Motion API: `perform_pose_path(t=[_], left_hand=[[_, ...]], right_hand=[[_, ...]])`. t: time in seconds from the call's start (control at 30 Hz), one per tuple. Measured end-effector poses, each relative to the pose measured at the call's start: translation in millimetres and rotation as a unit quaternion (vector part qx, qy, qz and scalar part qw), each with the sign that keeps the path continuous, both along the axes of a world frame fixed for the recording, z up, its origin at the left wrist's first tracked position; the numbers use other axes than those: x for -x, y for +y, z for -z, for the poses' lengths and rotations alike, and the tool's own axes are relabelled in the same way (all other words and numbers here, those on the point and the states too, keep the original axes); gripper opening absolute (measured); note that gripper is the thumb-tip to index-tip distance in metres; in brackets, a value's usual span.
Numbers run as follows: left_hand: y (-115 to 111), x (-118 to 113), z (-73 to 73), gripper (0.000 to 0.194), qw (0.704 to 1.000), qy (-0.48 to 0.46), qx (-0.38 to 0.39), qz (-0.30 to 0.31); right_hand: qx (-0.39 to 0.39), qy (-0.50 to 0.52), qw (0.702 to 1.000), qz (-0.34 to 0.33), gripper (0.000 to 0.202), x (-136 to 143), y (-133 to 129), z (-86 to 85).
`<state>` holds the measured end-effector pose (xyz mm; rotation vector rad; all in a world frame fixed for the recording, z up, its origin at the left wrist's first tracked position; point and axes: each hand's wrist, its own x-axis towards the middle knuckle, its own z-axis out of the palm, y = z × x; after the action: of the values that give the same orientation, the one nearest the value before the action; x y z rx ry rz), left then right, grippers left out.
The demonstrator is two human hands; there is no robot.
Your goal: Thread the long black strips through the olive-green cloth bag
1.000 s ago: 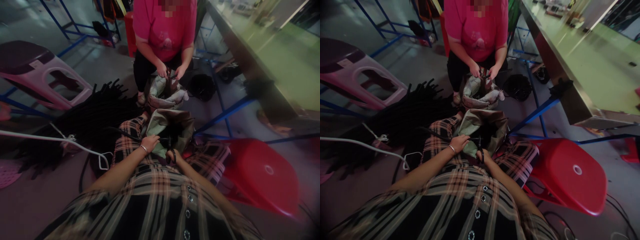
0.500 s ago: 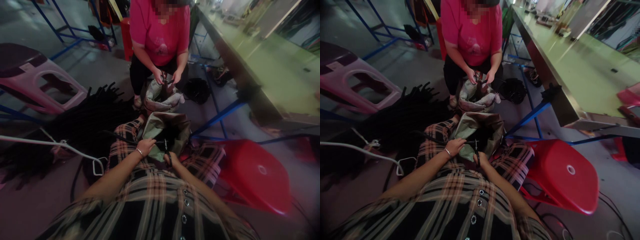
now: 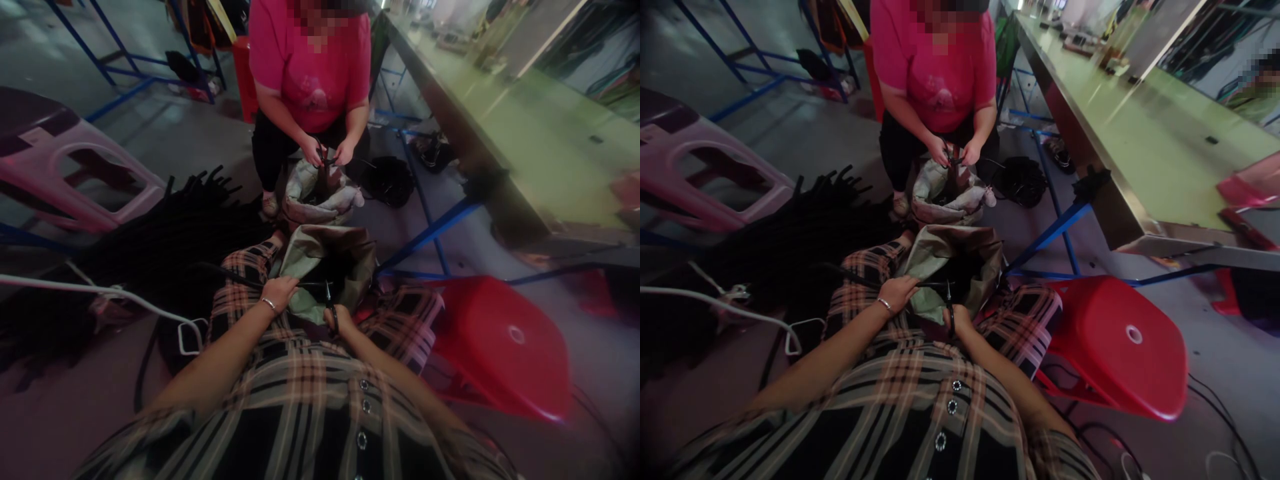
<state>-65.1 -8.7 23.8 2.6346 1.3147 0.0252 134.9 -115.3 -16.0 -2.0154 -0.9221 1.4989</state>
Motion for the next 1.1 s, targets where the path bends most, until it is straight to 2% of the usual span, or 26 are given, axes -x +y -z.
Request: perform_pose_path(t=[0.33, 0.57, 0.77, 1.1], left_hand=[[-1, -6, 4.7, 0.032, 1.0, 0.012, 0.003, -0.008], [-1, -7, 3.5, 0.032, 1.0, 0.021, 0.012, -0.008], [0, -7, 5.1, 0.031, 0.999, 0.022, 0.024, -0.013], [2, -8, 12.6, 0.029, 0.999, 0.003, 0.031, -0.03]], right_hand=[[-0.006, -0.042, 0.999, -0.028, 0.018, -4, -3, 16.6], [0.005, -0.113, 0.99, -0.082, 0.019, -3, -1, 9.5], [-0.025, -0.142, 0.984, -0.108, 0.019, -2, -2, 3.7], [0.004, -0.085, 0.996, -0.036, 0.022, -2, -1, 7.7]])
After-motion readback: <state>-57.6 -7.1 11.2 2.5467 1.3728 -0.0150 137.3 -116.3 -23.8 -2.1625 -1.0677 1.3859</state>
